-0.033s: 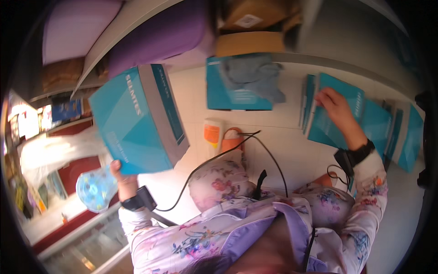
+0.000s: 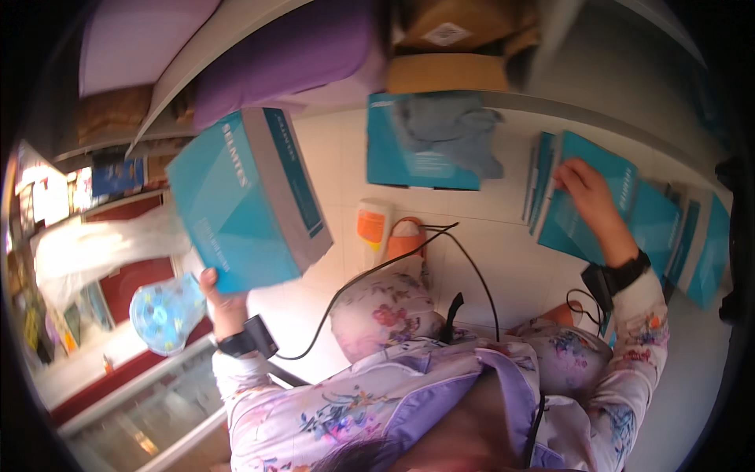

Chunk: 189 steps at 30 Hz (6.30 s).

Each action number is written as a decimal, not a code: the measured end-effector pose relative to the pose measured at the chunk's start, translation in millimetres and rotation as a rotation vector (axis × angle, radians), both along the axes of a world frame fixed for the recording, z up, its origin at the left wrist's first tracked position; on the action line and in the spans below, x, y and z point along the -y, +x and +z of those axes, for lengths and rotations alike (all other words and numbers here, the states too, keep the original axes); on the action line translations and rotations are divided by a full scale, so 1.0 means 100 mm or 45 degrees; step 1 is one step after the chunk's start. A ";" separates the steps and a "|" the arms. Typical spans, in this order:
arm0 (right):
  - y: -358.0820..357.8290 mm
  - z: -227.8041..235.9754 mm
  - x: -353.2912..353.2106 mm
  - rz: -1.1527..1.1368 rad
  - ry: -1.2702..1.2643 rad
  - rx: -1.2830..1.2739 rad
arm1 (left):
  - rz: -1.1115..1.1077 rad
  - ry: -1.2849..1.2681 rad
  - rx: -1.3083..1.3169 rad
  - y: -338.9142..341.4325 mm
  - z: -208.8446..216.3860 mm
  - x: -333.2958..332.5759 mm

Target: The person kneels on the floor and wipes a white shelf with a cloth. They then pick up a blue rolled mat and place it on the shelf, followed by arranging several teal boxes on the shelf.

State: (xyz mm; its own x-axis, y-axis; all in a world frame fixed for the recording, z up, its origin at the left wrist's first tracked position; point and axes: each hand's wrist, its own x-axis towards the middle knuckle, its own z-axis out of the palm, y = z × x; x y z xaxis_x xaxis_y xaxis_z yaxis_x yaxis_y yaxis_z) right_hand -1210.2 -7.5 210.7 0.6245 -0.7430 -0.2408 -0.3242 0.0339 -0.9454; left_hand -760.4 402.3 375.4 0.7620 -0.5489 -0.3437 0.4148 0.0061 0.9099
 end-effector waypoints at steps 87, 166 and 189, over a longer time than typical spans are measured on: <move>-2.56 0.41 1.87 -0.765 -0.778 -0.588 | -1.664 -0.250 -0.405 -5.41 -0.80 8.10; -0.70 0.35 1.09 0.000 -1.257 -0.773 | 0.057 -0.111 -0.259 0.18 -0.81 0.49; -1.59 0.56 0.90 -0.738 -1.040 -0.511 | -1.175 0.659 0.489 -0.48 -0.16 2.35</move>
